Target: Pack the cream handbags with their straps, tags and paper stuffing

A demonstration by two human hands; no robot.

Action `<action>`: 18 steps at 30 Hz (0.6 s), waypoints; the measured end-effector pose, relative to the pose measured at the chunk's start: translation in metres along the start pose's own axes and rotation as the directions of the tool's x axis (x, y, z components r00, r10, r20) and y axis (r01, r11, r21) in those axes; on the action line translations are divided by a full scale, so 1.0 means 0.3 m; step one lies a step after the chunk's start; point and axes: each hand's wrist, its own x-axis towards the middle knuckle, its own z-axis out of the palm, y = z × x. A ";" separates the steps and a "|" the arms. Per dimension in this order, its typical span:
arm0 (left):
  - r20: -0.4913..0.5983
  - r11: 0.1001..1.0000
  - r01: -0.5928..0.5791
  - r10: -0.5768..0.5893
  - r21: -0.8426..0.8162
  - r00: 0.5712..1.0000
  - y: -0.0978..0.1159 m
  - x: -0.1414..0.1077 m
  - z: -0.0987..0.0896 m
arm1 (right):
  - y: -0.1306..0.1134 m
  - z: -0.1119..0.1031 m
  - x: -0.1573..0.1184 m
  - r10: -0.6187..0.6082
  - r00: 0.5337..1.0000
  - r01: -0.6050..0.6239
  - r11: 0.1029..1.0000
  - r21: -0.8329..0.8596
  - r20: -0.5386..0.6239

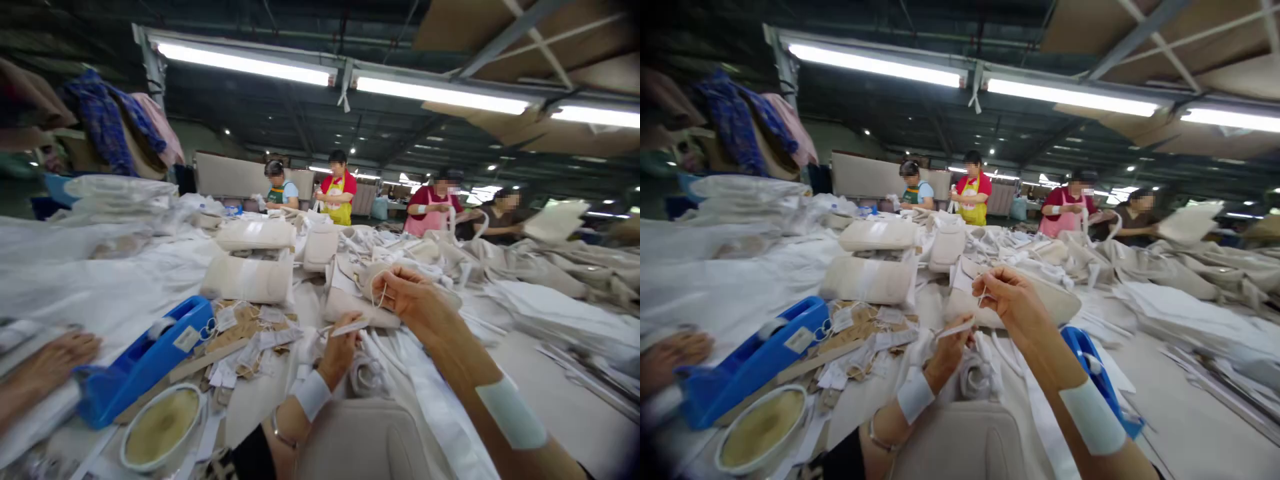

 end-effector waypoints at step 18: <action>0.067 0.990 0.046 -0.037 -0.134 0.997 0.144 -0.019 -0.002 | 0.211 -0.070 -0.019 0.130 0.948 -0.109 0.990 0.085 -0.292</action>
